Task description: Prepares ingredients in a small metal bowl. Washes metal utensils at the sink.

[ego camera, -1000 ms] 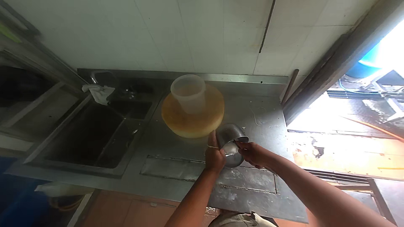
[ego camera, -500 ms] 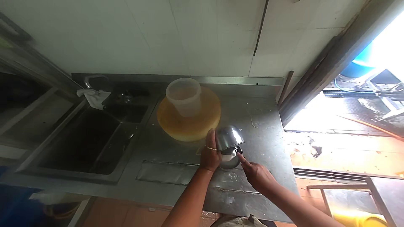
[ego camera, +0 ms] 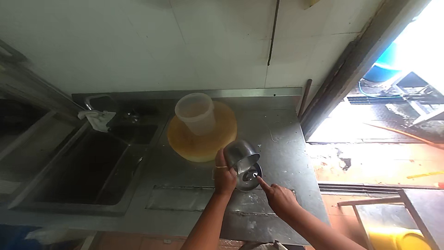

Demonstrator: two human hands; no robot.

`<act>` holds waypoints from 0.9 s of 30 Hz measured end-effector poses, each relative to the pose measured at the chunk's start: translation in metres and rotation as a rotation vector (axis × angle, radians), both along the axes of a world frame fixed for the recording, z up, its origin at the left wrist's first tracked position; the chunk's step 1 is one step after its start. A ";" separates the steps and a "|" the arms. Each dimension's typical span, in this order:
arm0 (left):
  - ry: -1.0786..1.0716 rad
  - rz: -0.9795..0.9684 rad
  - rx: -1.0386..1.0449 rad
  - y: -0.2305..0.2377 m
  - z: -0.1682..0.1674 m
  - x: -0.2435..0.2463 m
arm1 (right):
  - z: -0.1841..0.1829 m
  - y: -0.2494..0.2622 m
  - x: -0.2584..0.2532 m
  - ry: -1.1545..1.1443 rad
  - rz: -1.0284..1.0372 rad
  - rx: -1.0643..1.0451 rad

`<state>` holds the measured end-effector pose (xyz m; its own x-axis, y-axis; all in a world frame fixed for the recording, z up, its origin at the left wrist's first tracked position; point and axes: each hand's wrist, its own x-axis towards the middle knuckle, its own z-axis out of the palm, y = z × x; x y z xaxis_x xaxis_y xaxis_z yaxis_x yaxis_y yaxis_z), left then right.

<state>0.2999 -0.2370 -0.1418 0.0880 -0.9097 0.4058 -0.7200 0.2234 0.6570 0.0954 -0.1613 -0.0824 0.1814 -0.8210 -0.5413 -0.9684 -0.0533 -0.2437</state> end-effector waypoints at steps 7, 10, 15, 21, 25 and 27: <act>0.114 0.130 0.208 0.003 0.026 -0.004 | 0.046 0.008 -0.012 -0.035 0.054 -0.158; 0.198 0.227 0.400 0.003 0.049 -0.011 | 0.054 -0.006 0.001 -0.052 0.013 -0.297; 0.454 0.251 0.491 0.005 0.063 -0.016 | 0.051 -0.048 0.048 0.031 -0.061 -0.247; 0.547 0.239 0.368 0.013 0.051 -0.013 | 0.062 -0.052 0.056 -0.038 -0.017 -0.195; 0.450 0.239 0.290 0.020 0.034 -0.020 | 0.067 -0.061 0.043 -0.087 -0.039 -0.053; 0.361 0.227 0.246 0.025 0.026 -0.023 | 0.061 -0.067 0.037 -0.121 -0.048 0.024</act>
